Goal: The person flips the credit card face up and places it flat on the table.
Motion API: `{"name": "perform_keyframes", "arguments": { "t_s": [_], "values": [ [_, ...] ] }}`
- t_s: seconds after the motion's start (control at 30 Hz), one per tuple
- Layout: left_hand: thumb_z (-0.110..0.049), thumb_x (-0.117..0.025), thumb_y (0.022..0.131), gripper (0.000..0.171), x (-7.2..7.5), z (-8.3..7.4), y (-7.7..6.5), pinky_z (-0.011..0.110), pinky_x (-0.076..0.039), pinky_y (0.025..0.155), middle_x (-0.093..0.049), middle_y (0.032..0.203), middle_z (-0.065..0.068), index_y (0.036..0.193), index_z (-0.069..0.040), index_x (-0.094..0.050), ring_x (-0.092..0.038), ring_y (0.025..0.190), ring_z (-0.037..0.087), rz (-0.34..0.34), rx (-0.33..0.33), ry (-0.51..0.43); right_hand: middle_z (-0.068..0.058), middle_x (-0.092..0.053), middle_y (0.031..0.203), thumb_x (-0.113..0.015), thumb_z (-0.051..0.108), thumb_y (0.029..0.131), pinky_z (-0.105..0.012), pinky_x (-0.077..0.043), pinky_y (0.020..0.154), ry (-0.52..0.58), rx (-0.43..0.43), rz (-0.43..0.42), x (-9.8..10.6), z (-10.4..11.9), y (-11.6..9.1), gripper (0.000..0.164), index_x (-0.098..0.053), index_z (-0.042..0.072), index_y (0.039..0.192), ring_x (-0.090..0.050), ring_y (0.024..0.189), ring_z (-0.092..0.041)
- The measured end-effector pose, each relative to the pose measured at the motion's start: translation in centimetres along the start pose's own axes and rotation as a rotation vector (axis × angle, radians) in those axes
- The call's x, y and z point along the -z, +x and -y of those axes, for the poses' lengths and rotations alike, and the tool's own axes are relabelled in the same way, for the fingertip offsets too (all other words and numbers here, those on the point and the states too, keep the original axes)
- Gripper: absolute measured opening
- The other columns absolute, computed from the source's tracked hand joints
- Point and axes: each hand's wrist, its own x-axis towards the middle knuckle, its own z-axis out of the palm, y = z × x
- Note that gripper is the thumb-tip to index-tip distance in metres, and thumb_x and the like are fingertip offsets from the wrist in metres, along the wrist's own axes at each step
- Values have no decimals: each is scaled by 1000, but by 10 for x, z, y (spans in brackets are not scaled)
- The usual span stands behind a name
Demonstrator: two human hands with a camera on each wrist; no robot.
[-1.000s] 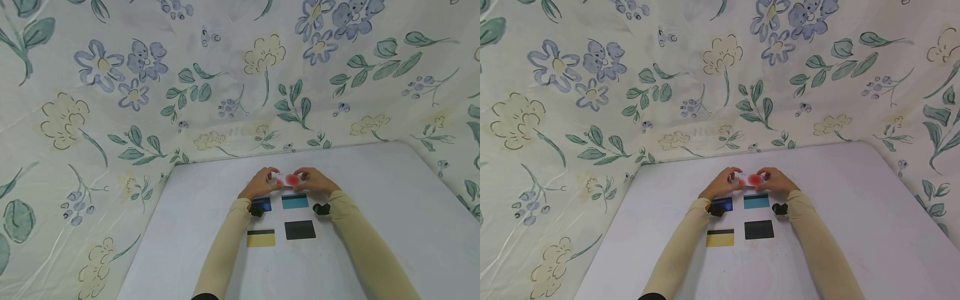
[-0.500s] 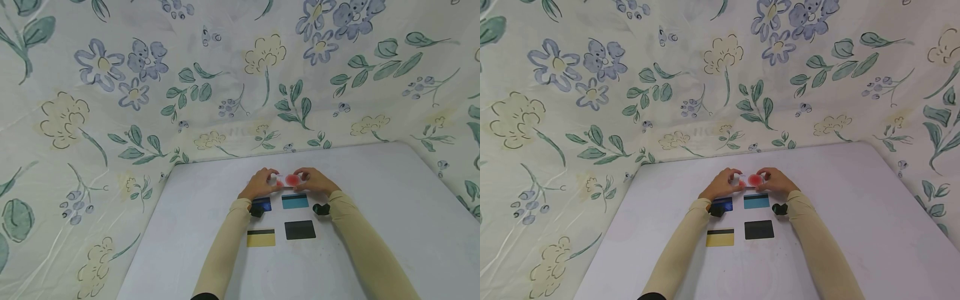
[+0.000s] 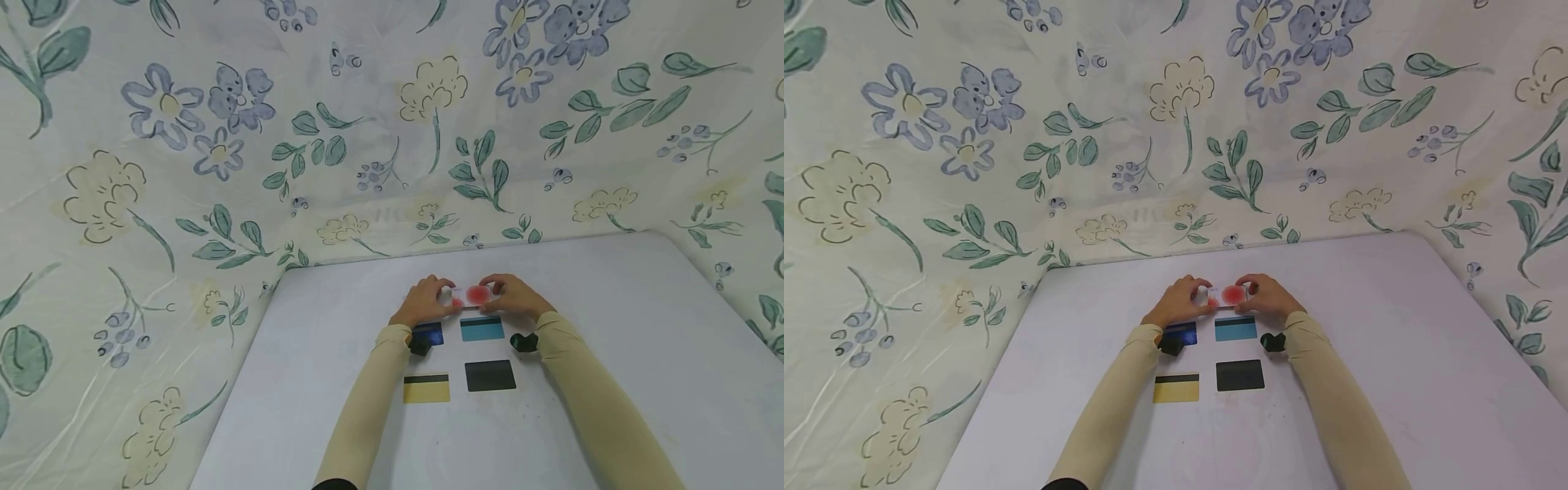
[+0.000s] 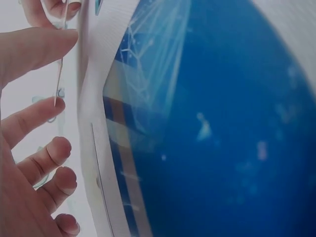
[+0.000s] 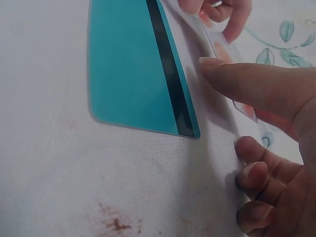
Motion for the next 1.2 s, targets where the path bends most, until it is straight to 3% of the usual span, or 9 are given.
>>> {"name": "perform_keyframes", "arguments": {
  "t_s": [0.87, 1.2],
  "values": [
    [-60, -68, 88, 60, -3, 2, 3, 43, -50, 100, -61, 120, 5, 139, -28, -63, -53, 105, 21, 5, -5, 138, -24, -55, 137, -84, 25, 85, -60, -43, 111, -32, 2, -11, -2, 2, 3, 63, -59, 13, 142, -51, 124, -40],
    [-63, -68, 88, 62, -3, 1, 2, 42, -50, 98, -61, 118, 4, 139, -29, -63, -53, 103, 21, 3, -3, 134, -23, -55, 138, -83, 26, 86, -61, -43, 111, -28, -8, -23, -2, 1, 2, 63, -59, 14, 143, -51, 125, -40]
  ]
}}
